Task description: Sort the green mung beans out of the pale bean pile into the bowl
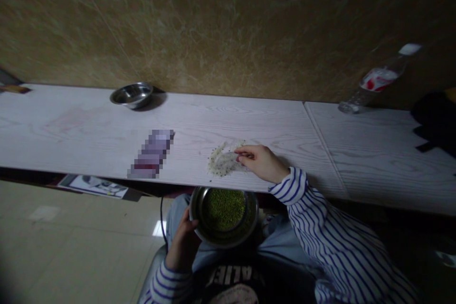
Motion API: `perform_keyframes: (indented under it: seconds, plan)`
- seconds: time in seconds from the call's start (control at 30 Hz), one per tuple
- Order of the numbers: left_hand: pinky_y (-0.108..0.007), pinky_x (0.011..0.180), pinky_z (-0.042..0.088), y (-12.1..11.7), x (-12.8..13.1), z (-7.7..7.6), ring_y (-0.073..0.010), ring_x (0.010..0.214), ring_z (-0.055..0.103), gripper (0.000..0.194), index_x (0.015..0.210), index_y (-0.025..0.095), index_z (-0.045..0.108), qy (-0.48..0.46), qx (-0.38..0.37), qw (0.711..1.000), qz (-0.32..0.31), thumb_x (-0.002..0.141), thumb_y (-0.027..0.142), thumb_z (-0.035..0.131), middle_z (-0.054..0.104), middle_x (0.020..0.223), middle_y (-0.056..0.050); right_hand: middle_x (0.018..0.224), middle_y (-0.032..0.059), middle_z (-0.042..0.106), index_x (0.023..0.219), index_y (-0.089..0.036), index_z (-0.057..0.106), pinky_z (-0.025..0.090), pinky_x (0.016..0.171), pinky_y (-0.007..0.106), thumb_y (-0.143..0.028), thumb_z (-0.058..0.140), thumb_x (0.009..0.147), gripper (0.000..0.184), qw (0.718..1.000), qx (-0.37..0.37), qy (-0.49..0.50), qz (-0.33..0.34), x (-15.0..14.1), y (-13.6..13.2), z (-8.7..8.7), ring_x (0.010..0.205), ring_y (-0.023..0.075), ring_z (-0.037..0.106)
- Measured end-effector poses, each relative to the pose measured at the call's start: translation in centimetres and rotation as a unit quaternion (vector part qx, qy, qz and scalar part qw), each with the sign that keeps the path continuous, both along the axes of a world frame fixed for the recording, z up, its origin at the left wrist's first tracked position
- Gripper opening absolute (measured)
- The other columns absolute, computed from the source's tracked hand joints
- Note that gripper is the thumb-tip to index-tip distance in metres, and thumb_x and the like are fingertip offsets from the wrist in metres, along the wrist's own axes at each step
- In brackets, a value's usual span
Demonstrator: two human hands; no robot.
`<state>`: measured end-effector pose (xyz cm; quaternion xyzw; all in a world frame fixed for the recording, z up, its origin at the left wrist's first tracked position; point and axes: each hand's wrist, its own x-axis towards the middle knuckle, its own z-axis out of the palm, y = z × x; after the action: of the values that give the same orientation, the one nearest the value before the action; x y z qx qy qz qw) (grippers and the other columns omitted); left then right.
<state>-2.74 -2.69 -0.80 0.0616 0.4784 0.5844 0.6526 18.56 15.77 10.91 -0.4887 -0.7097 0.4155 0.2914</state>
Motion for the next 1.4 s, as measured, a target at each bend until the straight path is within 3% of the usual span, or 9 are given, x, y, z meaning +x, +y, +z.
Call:
perform_keyframes:
  seconds: [0.2,0.47,0.63,0.83,1.0,1.4]
  plan:
    - [-0.045,0.084,0.055,0.1,0.2,-0.1,-0.0376,0.111,0.068,0.064,0.131,0.027,0.062,-0.008,0.002,1.0,-0.001,0.068,0.025,0.07,0.073,0.119,-0.01,0.098,0.0065,0.082,0.105,-0.02,0.081,0.064,0.079,0.032,-0.018,0.067,0.081,0.027,1.0,-0.013,0.02,-0.014,0.9,-0.6,0.4,0.083,0.0186,0.077]
    - [-0.043,0.085,0.056,0.1,0.3,-0.4,-0.0357,0.114,0.067,0.064,0.132,0.026,0.061,0.003,0.018,1.0,0.002,0.068,0.024,0.068,0.073,0.125,-0.01,0.094,0.0064,0.082,0.106,-0.02,0.081,0.064,0.075,0.03,-0.023,0.066,0.084,0.027,0.999,0.026,-0.012,-0.035,1.2,-1.8,0.2,0.08,0.019,0.077]
    - [-0.045,0.084,0.056,0.0,0.2,-0.1,-0.0365,0.11,0.069,0.067,0.136,0.025,0.056,0.022,0.007,1.0,-0.013,0.07,0.027,0.066,0.073,0.124,-0.011,0.098,0.0087,0.082,0.108,-0.018,0.081,0.064,0.071,0.03,-0.026,0.065,0.085,0.029,0.999,0.032,-0.024,-0.033,0.5,-2.8,0.1,0.078,0.0191,0.076]
    - [-0.044,0.084,0.055,0.1,0.1,0.2,-0.0374,0.112,0.067,0.065,0.133,0.026,0.059,0.001,0.006,1.0,-0.015,0.068,0.027,0.069,0.073,0.122,-0.011,0.094,0.009,0.082,0.11,-0.017,0.08,0.063,0.066,0.031,-0.033,0.064,0.085,0.034,0.996,0.048,-0.035,-0.068,1.8,-3.9,0.5,0.075,0.0204,0.076]
    - [-0.045,0.079,0.055,0.1,0.4,0.2,-0.0391,0.11,0.066,0.063,0.129,0.029,0.063,0.003,-0.008,1.0,-0.009,0.066,0.028,0.071,0.073,0.118,-0.009,0.095,0.008,0.083,0.105,-0.019,0.081,0.065,0.071,0.033,-0.032,0.065,0.083,0.03,0.995,0.048,-0.028,-0.085,2.3,-5.2,0.3,0.08,0.022,0.078]
    - [-0.043,0.081,0.055,0.0,0.2,0.2,-0.0379,0.115,0.063,0.059,0.124,0.028,0.064,0.002,-0.009,1.0,-0.002,0.066,0.029,0.073,0.071,0.121,-0.008,0.095,0.0059,0.083,0.107,-0.022,0.08,0.065,0.082,0.034,-0.028,0.063,0.086,0.028,0.996,0.043,-0.019,-0.077,0.5,-7.0,-1.4,0.086,0.0218,0.079]
